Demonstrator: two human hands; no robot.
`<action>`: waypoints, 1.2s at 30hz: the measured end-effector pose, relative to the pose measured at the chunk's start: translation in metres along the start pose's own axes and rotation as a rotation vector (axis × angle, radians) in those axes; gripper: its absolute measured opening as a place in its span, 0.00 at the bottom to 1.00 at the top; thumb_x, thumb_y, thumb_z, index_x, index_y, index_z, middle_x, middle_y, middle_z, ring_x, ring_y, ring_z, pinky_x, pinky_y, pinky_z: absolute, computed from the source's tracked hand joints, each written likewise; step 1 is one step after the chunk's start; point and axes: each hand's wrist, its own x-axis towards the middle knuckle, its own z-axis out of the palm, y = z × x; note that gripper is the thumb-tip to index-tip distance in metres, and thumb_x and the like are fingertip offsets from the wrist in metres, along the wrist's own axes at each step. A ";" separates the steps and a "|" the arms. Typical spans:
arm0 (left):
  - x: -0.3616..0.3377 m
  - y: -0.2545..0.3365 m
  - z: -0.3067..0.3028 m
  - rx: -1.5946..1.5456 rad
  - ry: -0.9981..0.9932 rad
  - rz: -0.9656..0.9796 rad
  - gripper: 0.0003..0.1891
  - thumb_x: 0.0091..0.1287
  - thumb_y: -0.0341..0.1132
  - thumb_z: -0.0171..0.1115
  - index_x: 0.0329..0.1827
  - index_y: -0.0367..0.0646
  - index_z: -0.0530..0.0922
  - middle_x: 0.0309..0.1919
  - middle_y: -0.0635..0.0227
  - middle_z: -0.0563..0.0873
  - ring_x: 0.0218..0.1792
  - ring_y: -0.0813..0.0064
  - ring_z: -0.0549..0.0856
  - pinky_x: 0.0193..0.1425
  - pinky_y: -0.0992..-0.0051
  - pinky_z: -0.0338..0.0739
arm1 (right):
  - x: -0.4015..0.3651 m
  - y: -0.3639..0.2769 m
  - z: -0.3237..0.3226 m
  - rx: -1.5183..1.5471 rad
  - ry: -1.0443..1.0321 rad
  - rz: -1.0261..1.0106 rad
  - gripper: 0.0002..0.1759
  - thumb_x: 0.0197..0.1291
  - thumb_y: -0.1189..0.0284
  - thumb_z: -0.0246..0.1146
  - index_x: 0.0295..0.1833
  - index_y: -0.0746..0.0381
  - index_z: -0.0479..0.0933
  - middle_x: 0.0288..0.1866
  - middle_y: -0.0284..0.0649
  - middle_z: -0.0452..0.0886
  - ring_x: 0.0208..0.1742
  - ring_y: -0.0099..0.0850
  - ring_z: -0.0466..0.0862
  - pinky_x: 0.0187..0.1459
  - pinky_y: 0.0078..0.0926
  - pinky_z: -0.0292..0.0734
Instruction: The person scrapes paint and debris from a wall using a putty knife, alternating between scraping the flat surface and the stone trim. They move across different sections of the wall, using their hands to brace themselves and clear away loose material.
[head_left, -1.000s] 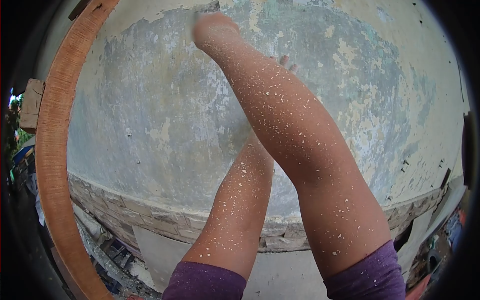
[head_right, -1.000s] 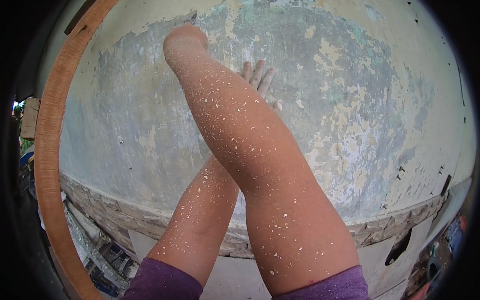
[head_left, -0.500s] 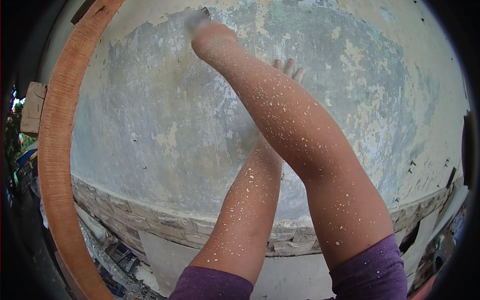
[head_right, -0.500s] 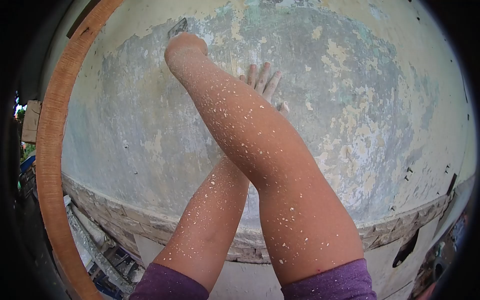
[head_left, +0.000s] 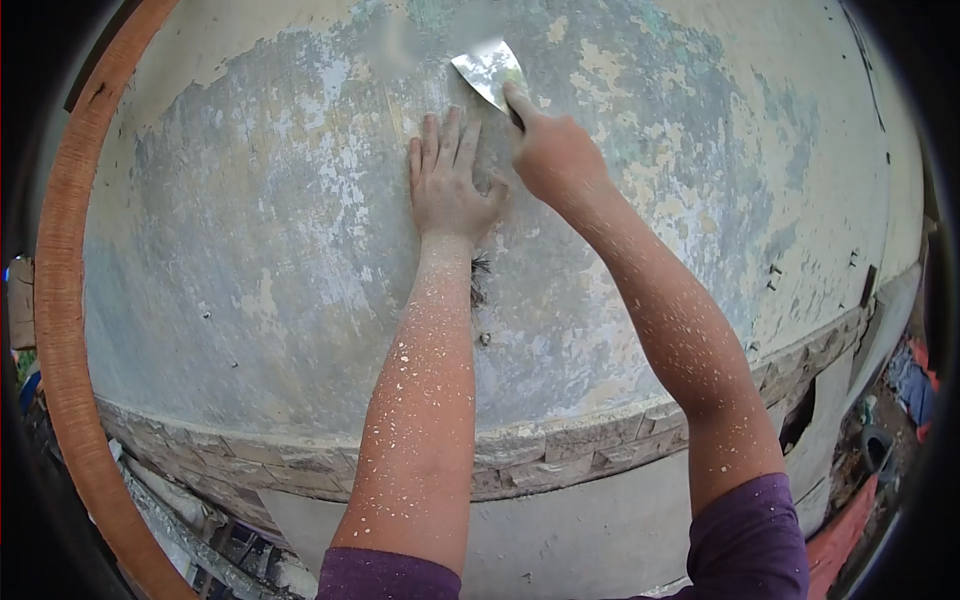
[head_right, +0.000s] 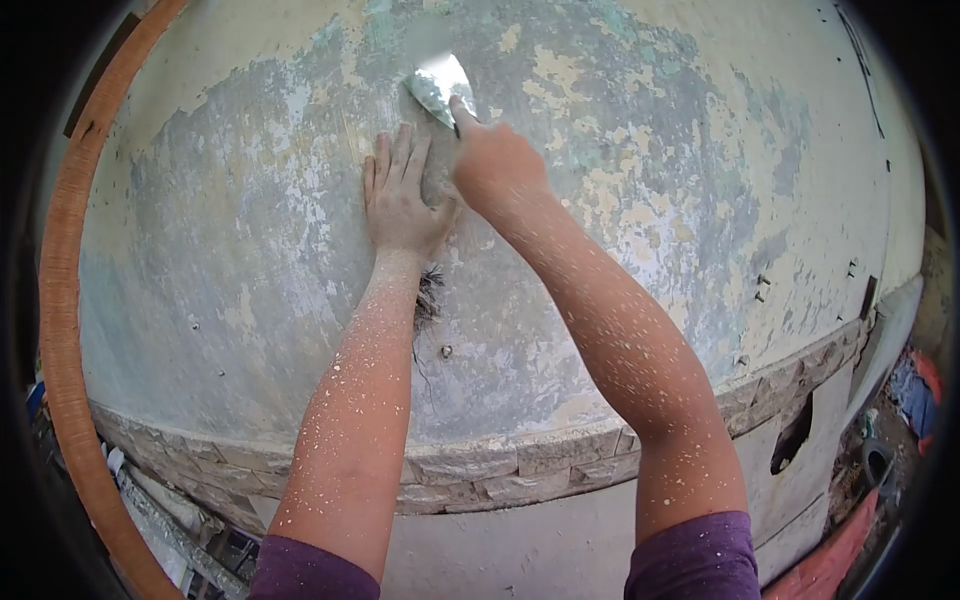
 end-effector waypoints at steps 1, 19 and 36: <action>-0.001 0.001 0.000 -0.009 0.026 -0.015 0.35 0.59 0.46 0.57 0.72 0.53 0.62 0.74 0.68 0.60 0.77 0.64 0.53 0.79 0.58 0.44 | -0.012 0.013 -0.006 -0.008 0.008 0.023 0.25 0.69 0.65 0.50 0.71 0.48 0.64 0.35 0.55 0.83 0.35 0.51 0.85 0.39 0.46 0.80; -0.005 -0.004 0.002 0.015 0.052 -0.037 0.33 0.58 0.41 0.53 0.72 0.55 0.64 0.74 0.69 0.61 0.76 0.65 0.55 0.79 0.62 0.47 | 0.023 0.044 -0.038 -0.056 0.108 0.122 0.27 0.65 0.73 0.48 0.70 0.55 0.66 0.43 0.59 0.82 0.41 0.52 0.85 0.44 0.45 0.81; -0.007 -0.004 0.000 0.039 0.015 -0.034 0.34 0.60 0.40 0.52 0.73 0.55 0.61 0.75 0.70 0.59 0.77 0.64 0.54 0.79 0.60 0.46 | 0.027 0.068 -0.043 -0.053 0.024 0.145 0.30 0.64 0.75 0.45 0.74 0.52 0.61 0.50 0.56 0.81 0.50 0.46 0.84 0.53 0.43 0.79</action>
